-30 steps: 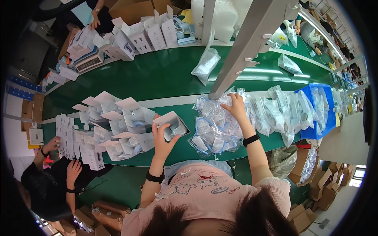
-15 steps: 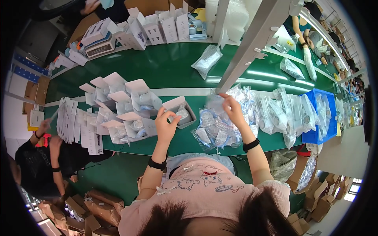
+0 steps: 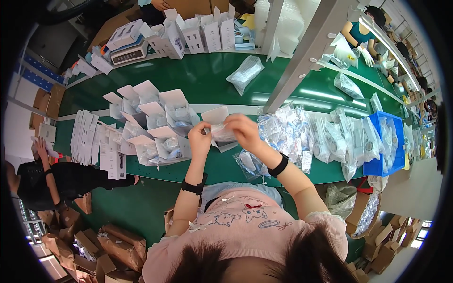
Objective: The person packages items by hand, picking up a white box, inserting a bubble-wrapped device and a small plastic bag, and placing the box on the table. This process is repeated with several other boxes, devices, and plastic bags.
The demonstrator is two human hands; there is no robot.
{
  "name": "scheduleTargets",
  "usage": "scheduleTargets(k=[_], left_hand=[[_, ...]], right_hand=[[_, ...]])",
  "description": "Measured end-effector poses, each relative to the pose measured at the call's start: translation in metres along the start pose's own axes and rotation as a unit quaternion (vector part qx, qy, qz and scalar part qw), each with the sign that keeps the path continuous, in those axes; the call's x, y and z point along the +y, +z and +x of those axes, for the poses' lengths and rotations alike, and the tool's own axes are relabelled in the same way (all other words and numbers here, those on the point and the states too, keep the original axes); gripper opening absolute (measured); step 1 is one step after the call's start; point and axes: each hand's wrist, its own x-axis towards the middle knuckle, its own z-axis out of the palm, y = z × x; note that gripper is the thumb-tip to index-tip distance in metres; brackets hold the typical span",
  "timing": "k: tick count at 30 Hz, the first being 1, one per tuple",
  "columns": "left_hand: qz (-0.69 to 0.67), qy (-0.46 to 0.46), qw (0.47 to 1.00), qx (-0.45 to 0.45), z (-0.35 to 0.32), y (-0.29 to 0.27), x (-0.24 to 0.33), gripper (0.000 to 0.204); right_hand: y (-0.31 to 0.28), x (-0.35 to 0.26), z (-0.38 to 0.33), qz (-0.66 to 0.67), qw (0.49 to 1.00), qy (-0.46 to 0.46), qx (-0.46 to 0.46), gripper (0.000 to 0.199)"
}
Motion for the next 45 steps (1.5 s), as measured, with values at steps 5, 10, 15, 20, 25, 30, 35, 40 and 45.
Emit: scheduleTargets(k=[5, 10, 15, 20, 25, 30, 35, 40, 45], left_hand=[[-0.068, -0.009, 0.998, -0.014, 0.001, -0.002, -0.002, 0.008], [-0.073, -0.014, 0.997, -0.016, -0.001, -0.003, -0.002, 0.008], [-0.053, -0.024, 0.998, -0.003, -0.005, -0.001, 0.006, 0.009], [-0.062, -0.021, 0.998, 0.018, -0.007, 0.001, -0.002, 0.009], [-0.039, -0.003, 0.997, 0.061, -0.013, 0.003, 0.003, 0.009], [-0.134, -0.002, 0.990, 0.031, -0.019, 0.020, 0.046, 0.008], [-0.274, 0.042, 0.956, -0.100, -0.022, 0.055, 0.091, 0.017], [-0.219, -0.043, 0.956, -0.191, -0.023, 0.049, 0.038, 0.025], [-0.099, -0.170, 0.955, -0.223, -0.028, 0.048, -0.007, 0.020]], right_hand=[[0.001, -0.005, -0.001, -0.177, 0.968, -0.109, -0.139, 0.025], [0.000, -0.013, -0.015, -0.345, 0.921, -0.057, -0.170, 0.019], [0.011, -0.007, -0.030, -0.437, 0.872, -0.076, -0.206, 0.026], [0.018, -0.014, -0.023, -0.387, 0.876, 0.026, -0.287, 0.038], [-0.016, -0.010, -0.025, -0.244, 0.942, 0.008, -0.231, 0.059], [-0.058, 0.005, -0.059, -0.056, 0.976, 0.202, -0.057, 0.087], [-0.102, -0.013, -0.081, -0.012, 0.927, 0.347, -0.142, 0.085], [-0.206, 0.015, -0.143, -0.036, 0.835, 0.511, 0.203, 0.066], [-0.261, 0.133, -0.079, -0.174, 0.831, 0.349, 0.397, 0.066]])
